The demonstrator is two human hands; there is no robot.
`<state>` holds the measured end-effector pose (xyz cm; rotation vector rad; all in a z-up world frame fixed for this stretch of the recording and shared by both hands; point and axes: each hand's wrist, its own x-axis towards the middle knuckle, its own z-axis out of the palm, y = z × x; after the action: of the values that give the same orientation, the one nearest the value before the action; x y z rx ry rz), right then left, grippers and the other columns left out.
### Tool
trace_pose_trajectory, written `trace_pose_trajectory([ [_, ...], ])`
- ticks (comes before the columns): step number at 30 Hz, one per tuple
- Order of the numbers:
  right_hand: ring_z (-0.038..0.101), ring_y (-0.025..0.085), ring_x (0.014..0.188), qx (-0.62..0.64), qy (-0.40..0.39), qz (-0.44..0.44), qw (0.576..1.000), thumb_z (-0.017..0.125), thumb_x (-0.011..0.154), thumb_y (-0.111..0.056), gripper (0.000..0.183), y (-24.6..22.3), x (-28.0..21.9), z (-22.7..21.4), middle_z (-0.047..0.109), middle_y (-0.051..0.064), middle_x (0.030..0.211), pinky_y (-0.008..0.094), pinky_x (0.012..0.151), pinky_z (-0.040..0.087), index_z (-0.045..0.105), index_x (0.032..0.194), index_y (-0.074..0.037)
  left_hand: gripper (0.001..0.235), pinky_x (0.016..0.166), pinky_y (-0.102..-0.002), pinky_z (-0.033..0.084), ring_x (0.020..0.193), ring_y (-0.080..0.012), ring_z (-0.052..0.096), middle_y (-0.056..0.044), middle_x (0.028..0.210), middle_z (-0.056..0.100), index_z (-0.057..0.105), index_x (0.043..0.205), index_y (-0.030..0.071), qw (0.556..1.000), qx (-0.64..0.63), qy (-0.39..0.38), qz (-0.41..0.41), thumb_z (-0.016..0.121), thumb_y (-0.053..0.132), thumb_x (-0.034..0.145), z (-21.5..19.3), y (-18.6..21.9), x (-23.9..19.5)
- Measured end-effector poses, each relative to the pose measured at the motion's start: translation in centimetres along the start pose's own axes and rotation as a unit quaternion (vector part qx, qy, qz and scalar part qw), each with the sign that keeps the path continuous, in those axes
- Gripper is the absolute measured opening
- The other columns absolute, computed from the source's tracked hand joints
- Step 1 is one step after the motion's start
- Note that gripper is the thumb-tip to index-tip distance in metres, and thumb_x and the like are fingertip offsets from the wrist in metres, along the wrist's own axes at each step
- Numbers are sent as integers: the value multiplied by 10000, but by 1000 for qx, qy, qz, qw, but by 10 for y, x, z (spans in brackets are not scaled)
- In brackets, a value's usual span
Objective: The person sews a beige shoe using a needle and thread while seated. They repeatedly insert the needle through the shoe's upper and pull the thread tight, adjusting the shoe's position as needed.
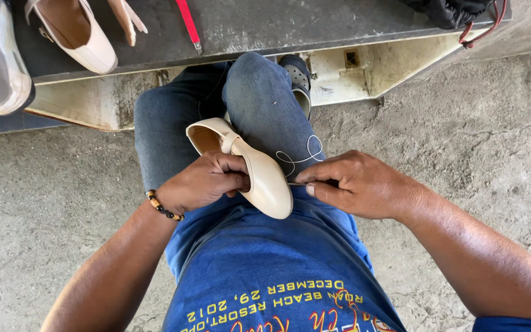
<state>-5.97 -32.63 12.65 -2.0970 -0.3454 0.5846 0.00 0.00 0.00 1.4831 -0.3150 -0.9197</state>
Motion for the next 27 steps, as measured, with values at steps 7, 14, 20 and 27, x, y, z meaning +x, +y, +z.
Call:
trace_pose_trajectory([
  [7,880,297,795,-111,-20,-19,993,701,1049,-266,274,-8,-9,11,904,51,879,454,756,713,913,1220,-248,223,675,-344,750,851,-230,864,-158,1018,895,906,1165,-3,973,-219,-31,-70,821,-68,969,25,-18,-4],
  [14,824,314,826,-257,65,-81,961,648,1081,-341,241,-17,-23,25,789,21,851,484,727,681,835,1222,-284,258,721,-406,773,943,-258,873,-169,1115,899,890,1226,-6,977,-201,-51,-48,832,-62,981,18,-25,-6],
  [20,805,353,915,-264,18,-71,962,544,1142,-327,271,-5,-24,31,751,68,908,527,814,673,772,1263,-244,288,756,-415,774,951,-256,864,-158,1101,890,907,1182,-30,983,-174,-42,-37,782,-102,932,11,-42,-14],
  [27,809,388,1031,-191,-62,31,979,528,1157,-556,417,-10,-5,33,796,79,923,587,923,638,766,1109,-217,304,743,-433,774,932,-272,866,-182,1080,882,903,1155,-55,979,-203,-29,-18,774,-120,887,13,-53,-14],
])
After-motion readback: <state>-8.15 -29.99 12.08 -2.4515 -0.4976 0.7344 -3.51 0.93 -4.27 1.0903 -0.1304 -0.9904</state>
